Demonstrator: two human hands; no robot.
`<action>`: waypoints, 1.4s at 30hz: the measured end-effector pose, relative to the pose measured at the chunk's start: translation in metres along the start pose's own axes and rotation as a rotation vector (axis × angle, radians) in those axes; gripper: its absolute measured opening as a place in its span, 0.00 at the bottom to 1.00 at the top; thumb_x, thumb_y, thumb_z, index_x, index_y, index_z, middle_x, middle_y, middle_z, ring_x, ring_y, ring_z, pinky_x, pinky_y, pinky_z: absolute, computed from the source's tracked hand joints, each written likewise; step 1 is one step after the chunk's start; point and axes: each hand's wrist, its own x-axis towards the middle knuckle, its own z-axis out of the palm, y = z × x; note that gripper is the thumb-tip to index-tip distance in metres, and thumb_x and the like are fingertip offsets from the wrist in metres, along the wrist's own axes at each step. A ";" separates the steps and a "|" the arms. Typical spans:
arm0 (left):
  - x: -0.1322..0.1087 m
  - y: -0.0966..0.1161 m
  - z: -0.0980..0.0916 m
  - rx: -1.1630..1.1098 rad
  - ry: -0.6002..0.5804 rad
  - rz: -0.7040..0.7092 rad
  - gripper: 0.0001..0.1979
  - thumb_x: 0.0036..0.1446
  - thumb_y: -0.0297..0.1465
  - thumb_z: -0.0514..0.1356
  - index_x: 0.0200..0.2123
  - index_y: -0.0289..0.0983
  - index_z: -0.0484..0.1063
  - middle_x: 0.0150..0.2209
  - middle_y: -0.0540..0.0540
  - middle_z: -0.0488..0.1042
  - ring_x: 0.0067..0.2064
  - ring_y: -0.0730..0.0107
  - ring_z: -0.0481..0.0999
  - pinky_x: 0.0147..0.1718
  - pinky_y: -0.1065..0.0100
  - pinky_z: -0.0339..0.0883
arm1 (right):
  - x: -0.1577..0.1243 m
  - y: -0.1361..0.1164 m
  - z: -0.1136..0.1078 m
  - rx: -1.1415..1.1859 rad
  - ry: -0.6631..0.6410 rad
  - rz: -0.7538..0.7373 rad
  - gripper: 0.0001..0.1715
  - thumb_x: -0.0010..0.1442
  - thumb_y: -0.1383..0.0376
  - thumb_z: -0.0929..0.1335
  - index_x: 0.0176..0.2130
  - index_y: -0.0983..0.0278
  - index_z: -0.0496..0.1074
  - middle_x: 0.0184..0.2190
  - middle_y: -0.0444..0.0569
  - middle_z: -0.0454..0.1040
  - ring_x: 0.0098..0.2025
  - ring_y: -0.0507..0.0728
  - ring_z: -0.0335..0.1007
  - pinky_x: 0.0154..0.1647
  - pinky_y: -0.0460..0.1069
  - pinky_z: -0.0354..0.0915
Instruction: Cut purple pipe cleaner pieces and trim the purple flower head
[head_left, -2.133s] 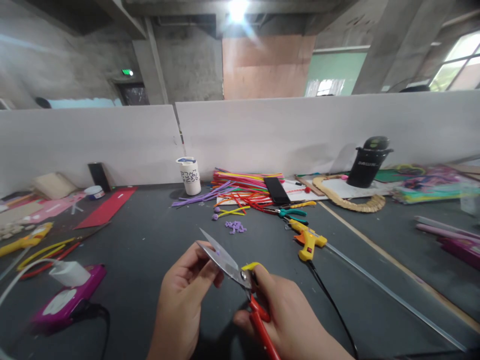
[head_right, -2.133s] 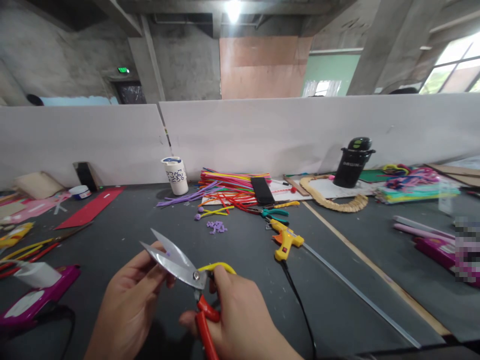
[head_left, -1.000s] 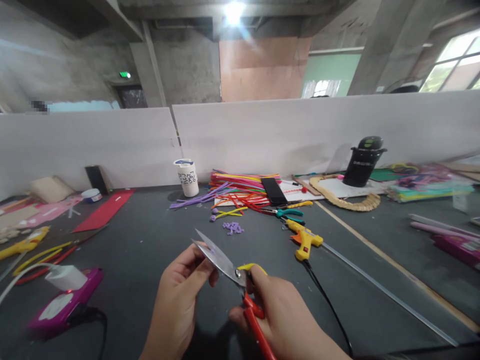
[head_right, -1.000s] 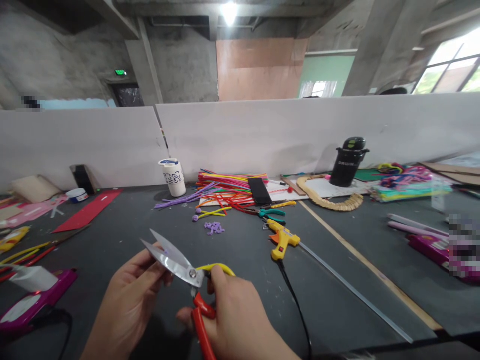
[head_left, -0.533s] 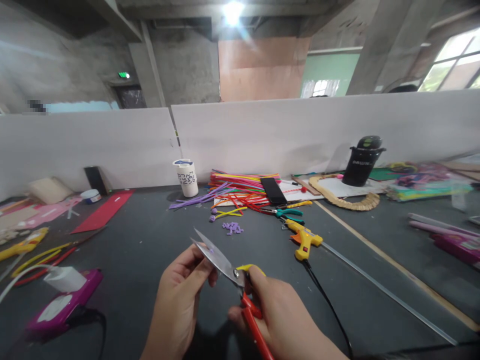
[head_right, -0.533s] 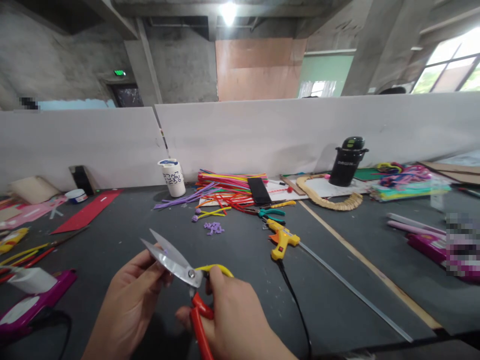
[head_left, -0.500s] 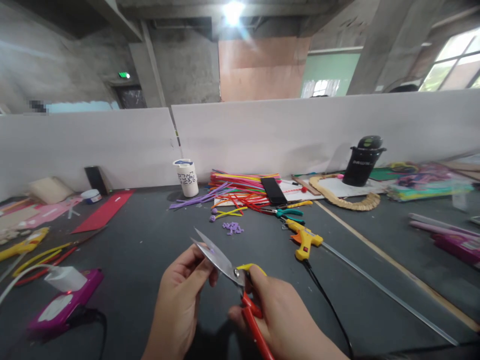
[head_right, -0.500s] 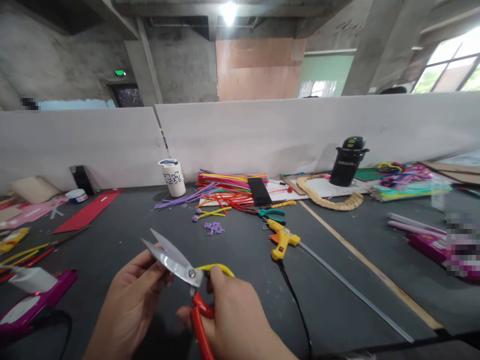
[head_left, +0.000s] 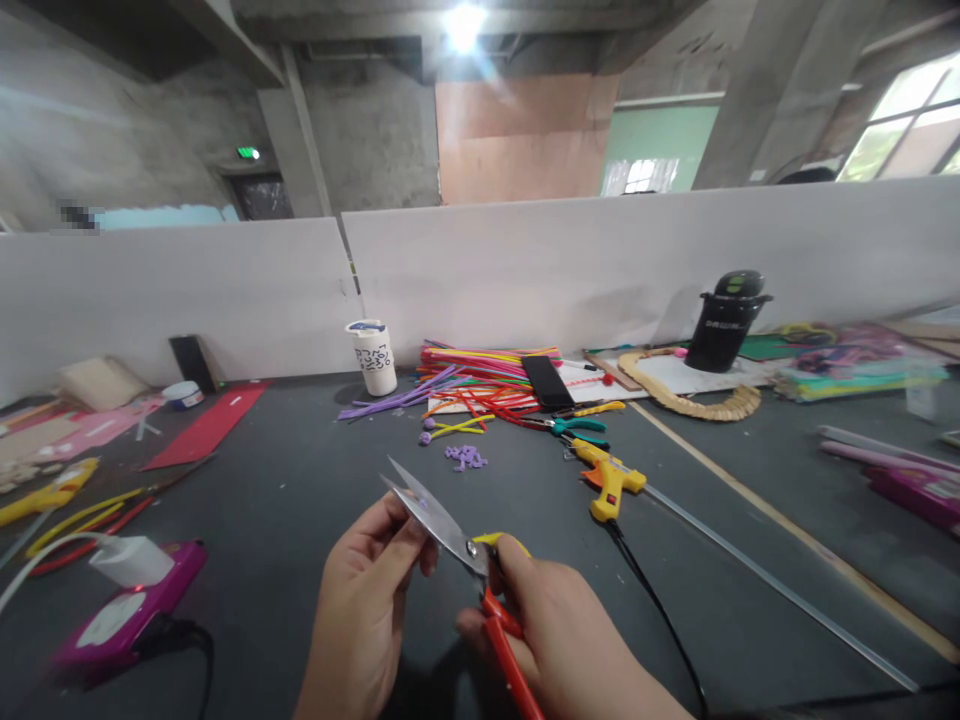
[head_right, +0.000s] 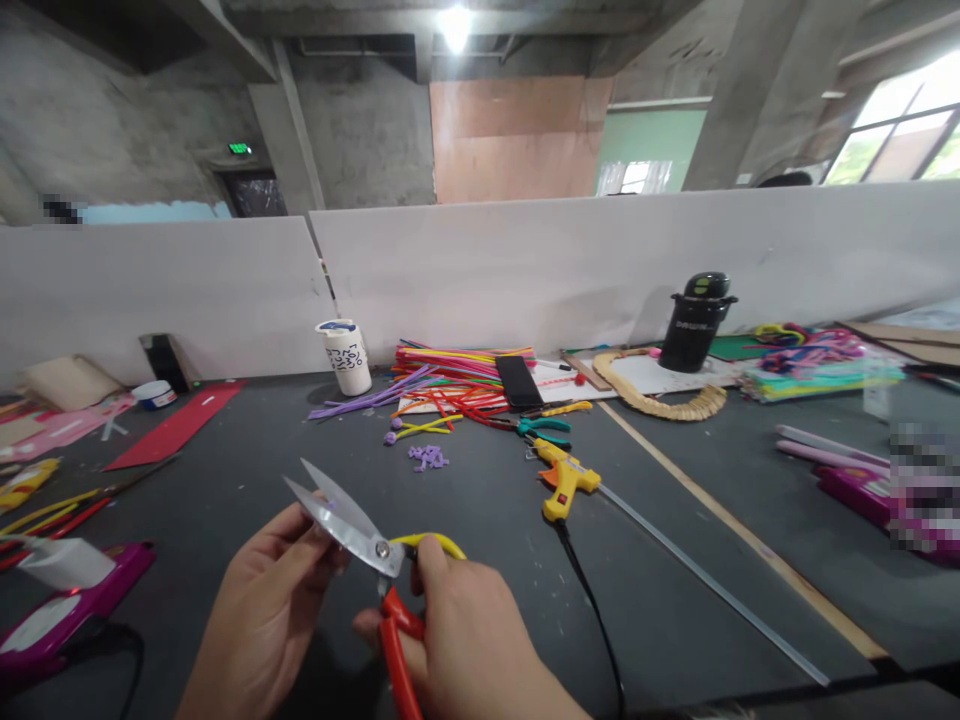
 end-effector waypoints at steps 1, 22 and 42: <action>0.000 0.000 0.000 0.003 -0.001 0.010 0.04 0.44 0.29 0.64 0.25 0.34 0.72 0.22 0.52 0.68 0.23 0.79 0.62 0.24 0.77 0.58 | 0.000 0.000 0.000 -0.001 0.002 -0.011 0.15 0.52 0.53 0.63 0.30 0.62 0.59 0.24 0.45 0.69 0.22 0.53 0.62 0.20 0.44 0.48; 0.001 0.002 -0.002 0.138 -0.106 -0.055 0.04 0.48 0.30 0.61 0.27 0.35 0.71 0.24 0.53 0.66 0.24 0.81 0.63 0.23 0.78 0.58 | 0.007 0.014 -0.003 0.557 0.076 -0.050 0.12 0.51 0.61 0.64 0.23 0.62 0.56 0.18 0.37 0.57 0.21 0.47 0.50 0.20 0.41 0.51; -0.001 -0.011 0.005 0.301 -0.379 -0.335 0.06 0.49 0.30 0.59 0.29 0.34 0.73 0.24 0.50 0.67 0.24 0.78 0.64 0.23 0.76 0.59 | 0.015 0.011 -0.019 0.859 0.016 0.046 0.04 0.46 0.66 0.63 0.22 0.63 0.60 0.14 0.35 0.57 0.13 0.45 0.51 0.12 0.40 0.50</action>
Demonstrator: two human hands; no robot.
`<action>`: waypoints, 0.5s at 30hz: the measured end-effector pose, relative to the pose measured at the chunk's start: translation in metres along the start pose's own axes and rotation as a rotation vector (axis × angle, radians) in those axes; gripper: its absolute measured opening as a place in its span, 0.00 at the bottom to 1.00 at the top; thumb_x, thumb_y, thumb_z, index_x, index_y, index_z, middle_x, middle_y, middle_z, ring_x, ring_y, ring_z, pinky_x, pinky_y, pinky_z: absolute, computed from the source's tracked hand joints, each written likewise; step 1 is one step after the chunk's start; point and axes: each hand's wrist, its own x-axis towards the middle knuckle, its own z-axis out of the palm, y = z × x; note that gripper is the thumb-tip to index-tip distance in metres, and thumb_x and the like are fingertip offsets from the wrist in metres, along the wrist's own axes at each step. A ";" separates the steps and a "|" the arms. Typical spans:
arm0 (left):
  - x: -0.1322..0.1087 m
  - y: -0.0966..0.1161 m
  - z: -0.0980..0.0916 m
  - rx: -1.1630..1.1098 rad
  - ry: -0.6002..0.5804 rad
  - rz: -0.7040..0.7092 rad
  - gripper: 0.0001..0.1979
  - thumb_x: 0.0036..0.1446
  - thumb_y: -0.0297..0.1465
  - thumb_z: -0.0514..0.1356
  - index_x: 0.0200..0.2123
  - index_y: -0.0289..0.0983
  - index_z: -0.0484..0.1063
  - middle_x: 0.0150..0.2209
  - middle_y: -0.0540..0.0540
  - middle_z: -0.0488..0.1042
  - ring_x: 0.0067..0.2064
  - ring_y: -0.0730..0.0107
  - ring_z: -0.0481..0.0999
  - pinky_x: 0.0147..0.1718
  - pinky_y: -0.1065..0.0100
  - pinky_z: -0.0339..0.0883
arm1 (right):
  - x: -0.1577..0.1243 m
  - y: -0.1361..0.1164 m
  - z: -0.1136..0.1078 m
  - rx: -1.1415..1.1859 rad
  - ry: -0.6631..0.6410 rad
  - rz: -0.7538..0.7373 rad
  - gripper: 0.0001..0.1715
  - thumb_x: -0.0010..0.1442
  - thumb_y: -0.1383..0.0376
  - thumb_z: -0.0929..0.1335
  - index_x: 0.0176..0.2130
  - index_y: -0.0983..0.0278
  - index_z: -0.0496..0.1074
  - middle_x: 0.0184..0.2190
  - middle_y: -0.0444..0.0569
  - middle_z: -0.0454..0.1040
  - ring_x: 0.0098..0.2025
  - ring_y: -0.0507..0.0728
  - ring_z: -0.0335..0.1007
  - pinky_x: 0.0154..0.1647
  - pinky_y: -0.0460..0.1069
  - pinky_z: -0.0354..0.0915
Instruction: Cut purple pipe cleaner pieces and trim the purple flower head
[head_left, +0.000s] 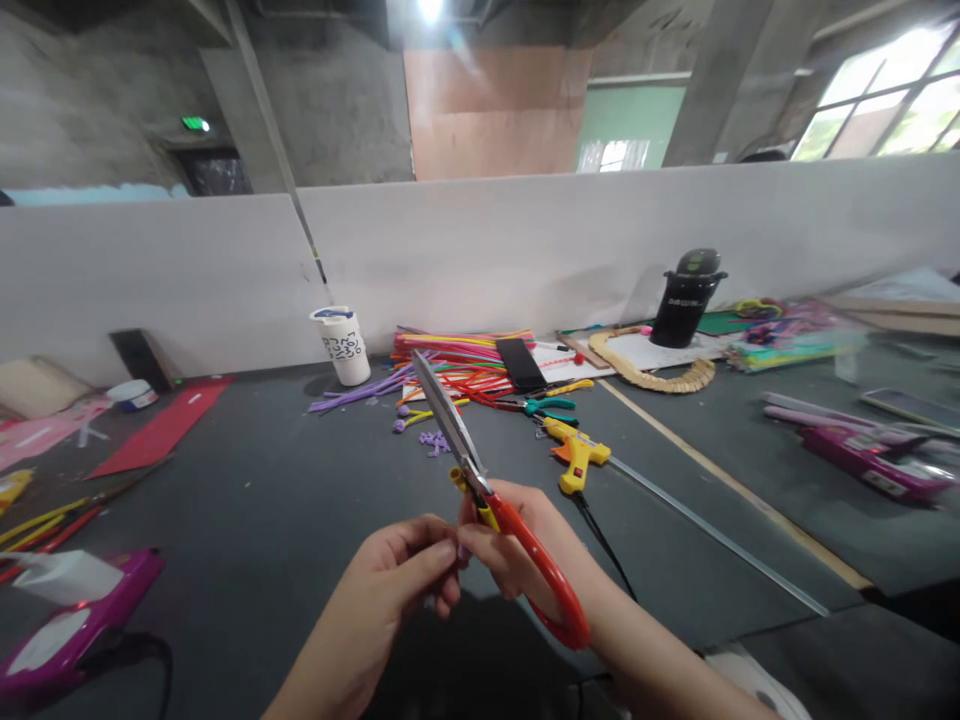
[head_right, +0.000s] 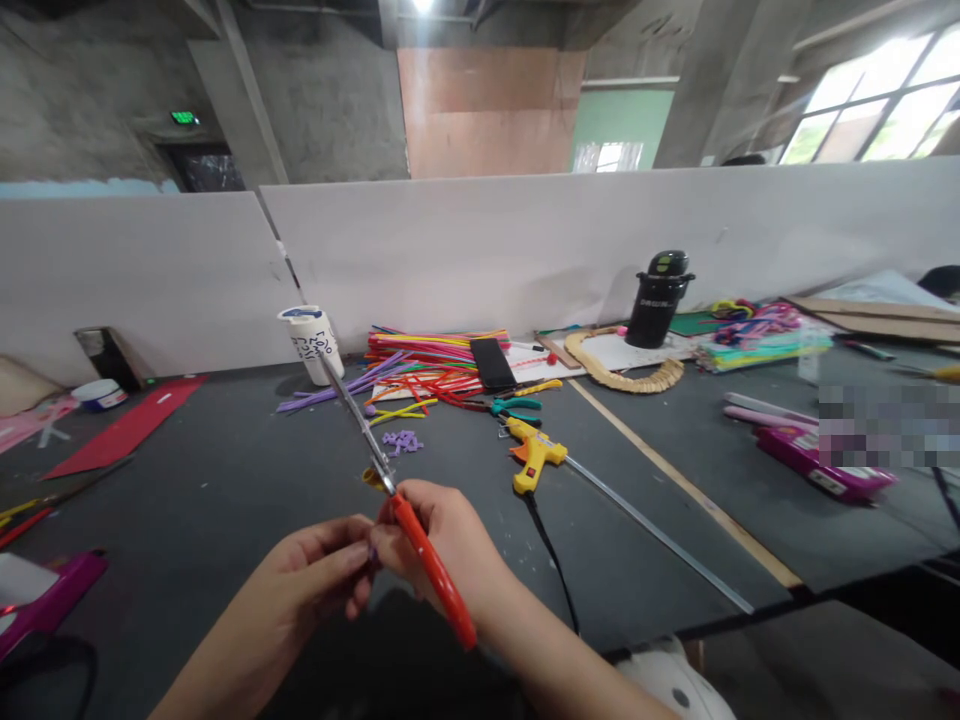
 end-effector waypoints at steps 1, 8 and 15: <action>0.000 0.001 0.000 0.054 0.040 0.036 0.06 0.50 0.30 0.58 0.30 0.34 0.73 0.24 0.51 0.67 0.25 0.77 0.64 0.25 0.75 0.59 | 0.001 0.001 0.000 -0.012 0.015 -0.014 0.05 0.46 0.66 0.63 0.22 0.63 0.60 0.14 0.35 0.56 0.14 0.45 0.51 0.12 0.40 0.50; 0.002 0.004 0.002 0.258 0.080 0.136 0.05 0.49 0.30 0.56 0.26 0.35 0.70 0.23 0.51 0.65 0.25 0.74 0.62 0.24 0.73 0.57 | 0.006 0.007 0.003 -0.034 0.025 -0.072 0.05 0.47 0.67 0.63 0.22 0.64 0.60 0.16 0.37 0.57 0.15 0.45 0.52 0.14 0.40 0.50; 0.001 0.001 -0.001 0.573 0.134 0.165 0.14 0.50 0.31 0.54 0.15 0.37 0.61 0.16 0.54 0.58 0.22 0.75 0.58 0.22 0.73 0.51 | 0.008 0.003 0.002 -0.109 0.065 -0.038 0.04 0.48 0.67 0.62 0.24 0.64 0.60 0.13 0.35 0.55 0.12 0.45 0.51 0.12 0.39 0.50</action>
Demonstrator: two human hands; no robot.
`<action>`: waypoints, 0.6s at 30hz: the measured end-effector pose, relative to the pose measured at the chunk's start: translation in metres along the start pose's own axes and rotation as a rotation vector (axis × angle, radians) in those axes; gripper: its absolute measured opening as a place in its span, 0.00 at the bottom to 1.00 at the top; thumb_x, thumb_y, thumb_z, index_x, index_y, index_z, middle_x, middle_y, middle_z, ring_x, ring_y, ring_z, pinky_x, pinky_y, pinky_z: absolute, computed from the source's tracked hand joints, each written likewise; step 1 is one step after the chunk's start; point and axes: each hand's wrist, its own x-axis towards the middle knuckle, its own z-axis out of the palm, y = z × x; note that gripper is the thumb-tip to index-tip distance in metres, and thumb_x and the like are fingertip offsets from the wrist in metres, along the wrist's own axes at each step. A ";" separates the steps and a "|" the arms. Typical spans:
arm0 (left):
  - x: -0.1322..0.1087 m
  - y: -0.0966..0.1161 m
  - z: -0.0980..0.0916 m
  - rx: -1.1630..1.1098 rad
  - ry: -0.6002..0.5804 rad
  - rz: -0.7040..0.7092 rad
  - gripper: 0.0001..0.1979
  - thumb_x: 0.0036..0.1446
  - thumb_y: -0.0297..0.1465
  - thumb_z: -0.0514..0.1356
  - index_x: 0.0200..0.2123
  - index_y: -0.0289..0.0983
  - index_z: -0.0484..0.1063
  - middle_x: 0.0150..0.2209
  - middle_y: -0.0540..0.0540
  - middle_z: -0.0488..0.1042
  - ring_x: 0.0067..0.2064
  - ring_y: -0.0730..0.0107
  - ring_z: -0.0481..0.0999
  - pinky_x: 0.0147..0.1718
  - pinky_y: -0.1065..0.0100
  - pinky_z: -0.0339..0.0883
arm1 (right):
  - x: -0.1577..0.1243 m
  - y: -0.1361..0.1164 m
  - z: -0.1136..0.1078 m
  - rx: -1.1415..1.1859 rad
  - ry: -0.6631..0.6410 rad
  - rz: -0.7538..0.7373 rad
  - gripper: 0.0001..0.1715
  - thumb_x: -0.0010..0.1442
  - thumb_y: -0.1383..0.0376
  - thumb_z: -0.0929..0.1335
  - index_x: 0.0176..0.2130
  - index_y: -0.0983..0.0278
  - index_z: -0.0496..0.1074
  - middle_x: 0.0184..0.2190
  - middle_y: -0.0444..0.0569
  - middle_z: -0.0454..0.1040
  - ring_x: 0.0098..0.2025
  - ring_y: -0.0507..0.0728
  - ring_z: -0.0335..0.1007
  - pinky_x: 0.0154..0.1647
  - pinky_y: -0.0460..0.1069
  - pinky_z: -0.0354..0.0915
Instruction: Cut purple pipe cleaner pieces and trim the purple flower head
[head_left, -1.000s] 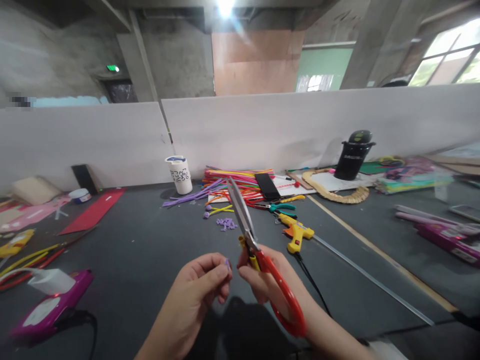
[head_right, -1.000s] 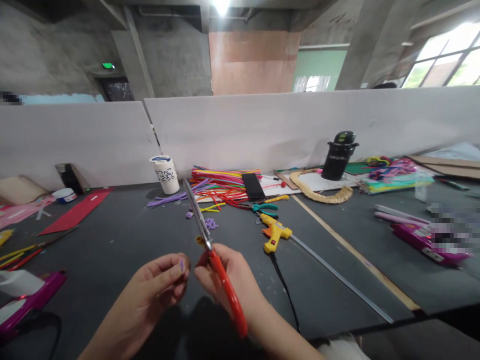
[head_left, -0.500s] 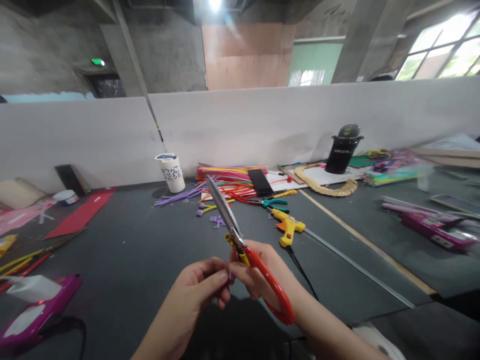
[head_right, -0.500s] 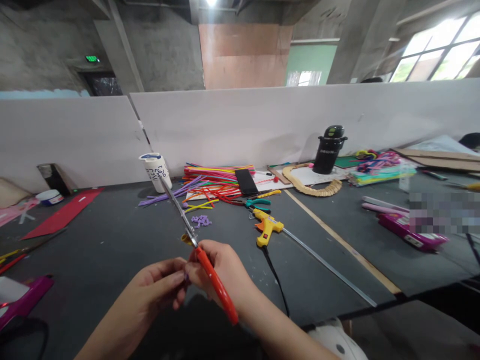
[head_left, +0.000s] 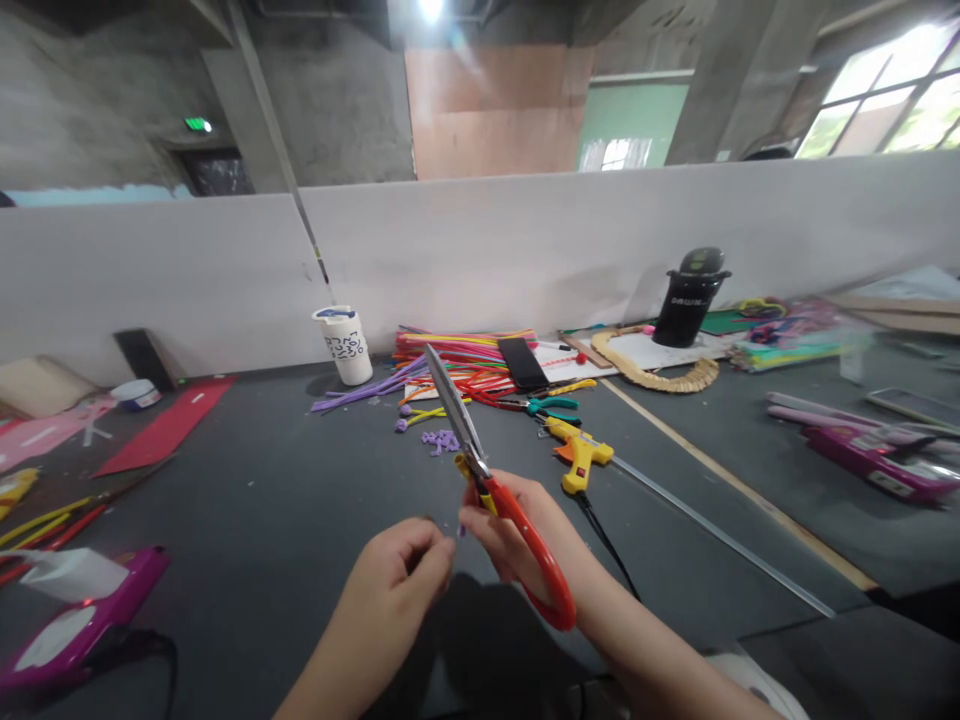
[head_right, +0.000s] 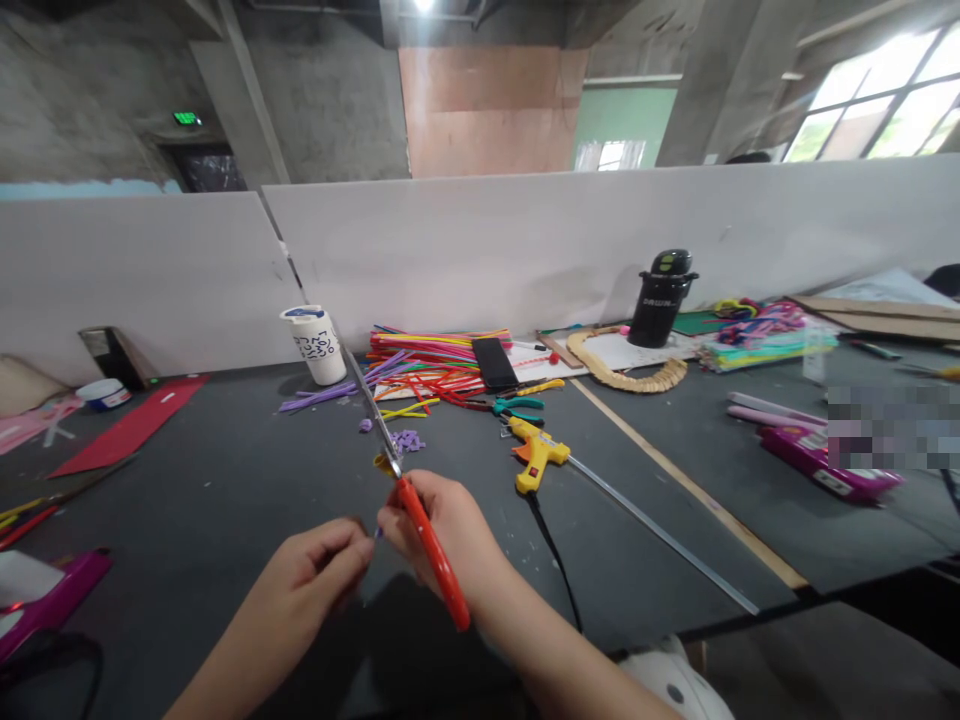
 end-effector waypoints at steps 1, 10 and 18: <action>0.000 0.001 -0.001 0.026 0.034 0.001 0.16 0.51 0.33 0.54 0.14 0.37 0.60 0.16 0.54 0.57 0.21 0.75 0.58 0.22 0.73 0.51 | 0.000 -0.001 -0.001 -0.004 -0.002 0.003 0.03 0.48 0.67 0.62 0.23 0.64 0.60 0.13 0.35 0.54 0.12 0.45 0.51 0.12 0.39 0.50; 0.006 0.001 -0.001 -0.202 0.040 -0.027 0.03 0.43 0.29 0.61 0.24 0.36 0.74 0.25 0.48 0.73 0.29 0.67 0.69 0.30 0.71 0.60 | -0.001 0.005 0.001 -0.049 -0.041 -0.025 0.04 0.46 0.69 0.62 0.23 0.64 0.59 0.16 0.37 0.57 0.18 0.45 0.51 0.17 0.40 0.49; 0.002 0.007 0.002 -0.278 0.110 -0.068 0.03 0.40 0.29 0.62 0.21 0.35 0.73 0.20 0.51 0.69 0.25 0.71 0.66 0.26 0.72 0.57 | -0.002 0.003 0.001 0.009 -0.027 -0.060 0.04 0.47 0.67 0.62 0.23 0.63 0.60 0.16 0.36 0.55 0.17 0.45 0.49 0.17 0.41 0.50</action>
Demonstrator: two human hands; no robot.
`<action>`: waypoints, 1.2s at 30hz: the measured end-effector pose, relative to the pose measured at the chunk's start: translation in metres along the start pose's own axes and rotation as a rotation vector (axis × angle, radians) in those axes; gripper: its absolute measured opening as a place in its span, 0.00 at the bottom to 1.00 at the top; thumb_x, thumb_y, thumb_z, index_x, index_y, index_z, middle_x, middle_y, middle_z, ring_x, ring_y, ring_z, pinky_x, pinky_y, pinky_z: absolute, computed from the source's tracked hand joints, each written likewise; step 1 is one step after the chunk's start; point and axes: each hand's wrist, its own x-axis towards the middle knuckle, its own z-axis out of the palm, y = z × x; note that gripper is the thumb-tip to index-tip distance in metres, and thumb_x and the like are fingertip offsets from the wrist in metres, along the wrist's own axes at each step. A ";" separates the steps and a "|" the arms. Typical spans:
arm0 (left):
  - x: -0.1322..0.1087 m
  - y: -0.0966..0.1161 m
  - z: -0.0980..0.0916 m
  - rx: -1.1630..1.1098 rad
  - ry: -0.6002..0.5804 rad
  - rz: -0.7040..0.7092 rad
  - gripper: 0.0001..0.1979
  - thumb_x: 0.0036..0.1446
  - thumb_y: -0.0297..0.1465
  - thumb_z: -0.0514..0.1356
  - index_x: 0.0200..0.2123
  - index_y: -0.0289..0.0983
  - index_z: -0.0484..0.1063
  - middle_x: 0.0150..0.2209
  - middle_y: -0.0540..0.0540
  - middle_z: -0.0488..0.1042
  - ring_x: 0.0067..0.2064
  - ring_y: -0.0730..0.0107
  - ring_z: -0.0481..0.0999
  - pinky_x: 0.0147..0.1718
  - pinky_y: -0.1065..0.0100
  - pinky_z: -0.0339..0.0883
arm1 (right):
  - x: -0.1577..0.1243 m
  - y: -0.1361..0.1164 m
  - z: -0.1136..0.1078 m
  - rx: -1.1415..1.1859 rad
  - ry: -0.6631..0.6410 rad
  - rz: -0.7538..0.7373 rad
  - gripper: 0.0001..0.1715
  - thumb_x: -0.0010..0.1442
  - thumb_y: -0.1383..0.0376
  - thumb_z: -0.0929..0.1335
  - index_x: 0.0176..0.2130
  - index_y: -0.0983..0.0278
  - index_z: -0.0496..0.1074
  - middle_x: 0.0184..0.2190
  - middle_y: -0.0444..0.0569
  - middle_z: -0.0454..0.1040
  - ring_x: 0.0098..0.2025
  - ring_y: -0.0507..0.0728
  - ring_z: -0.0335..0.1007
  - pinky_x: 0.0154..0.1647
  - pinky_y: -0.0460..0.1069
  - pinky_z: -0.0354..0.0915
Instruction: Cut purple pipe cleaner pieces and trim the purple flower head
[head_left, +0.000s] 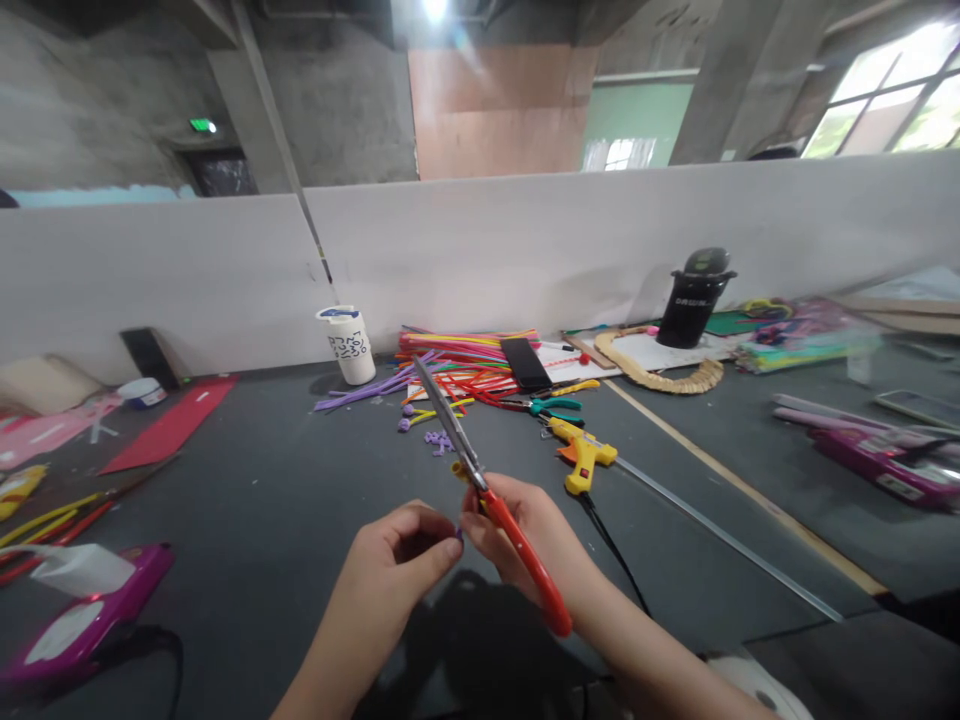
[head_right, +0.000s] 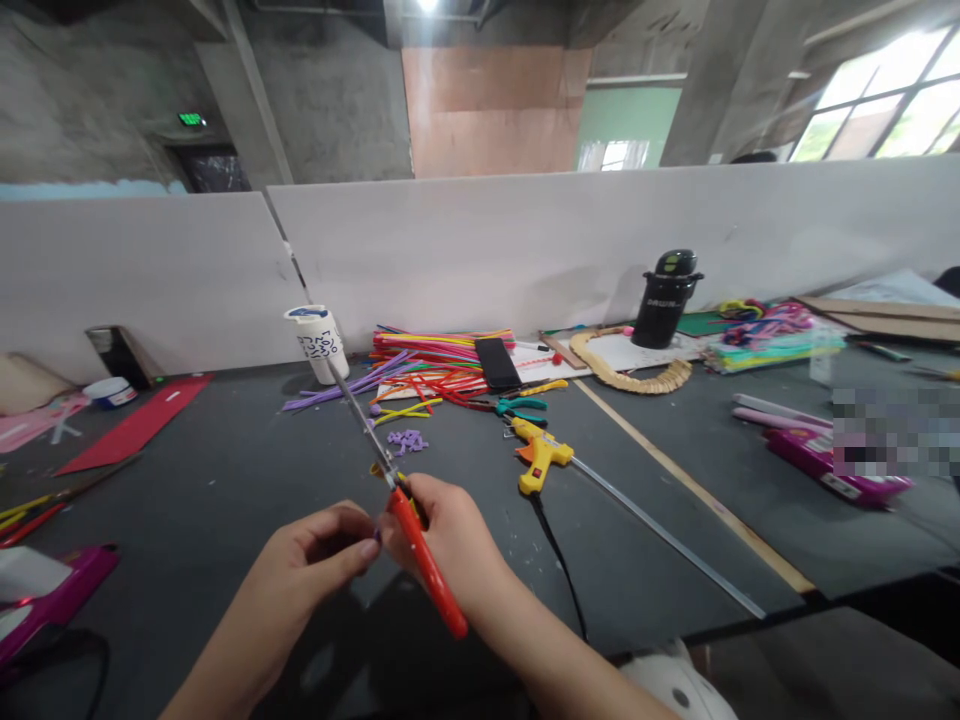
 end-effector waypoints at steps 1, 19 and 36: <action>0.000 0.000 0.000 -0.020 -0.007 -0.012 0.03 0.40 0.29 0.62 0.20 0.35 0.72 0.20 0.52 0.68 0.25 0.72 0.65 0.25 0.73 0.57 | 0.000 -0.001 -0.001 0.009 0.004 -0.003 0.04 0.47 0.67 0.62 0.23 0.63 0.59 0.16 0.36 0.55 0.17 0.45 0.49 0.17 0.41 0.50; -0.001 0.001 -0.008 -0.303 0.081 0.030 0.04 0.43 0.29 0.63 0.24 0.35 0.73 0.20 0.53 0.67 0.23 0.77 0.62 0.25 0.75 0.57 | -0.007 -0.001 -0.004 -0.129 0.012 -0.089 0.15 0.51 0.55 0.64 0.25 0.63 0.60 0.18 0.38 0.57 0.20 0.48 0.52 0.20 0.42 0.52; -0.003 0.003 -0.016 -0.615 0.315 0.179 0.08 0.39 0.29 0.66 0.27 0.38 0.75 0.23 0.53 0.72 0.23 0.79 0.65 0.24 0.77 0.60 | -0.019 0.004 0.010 -0.705 0.046 -0.196 0.25 0.48 0.46 0.65 0.35 0.62 0.62 0.26 0.45 0.68 0.28 0.55 0.63 0.24 0.45 0.48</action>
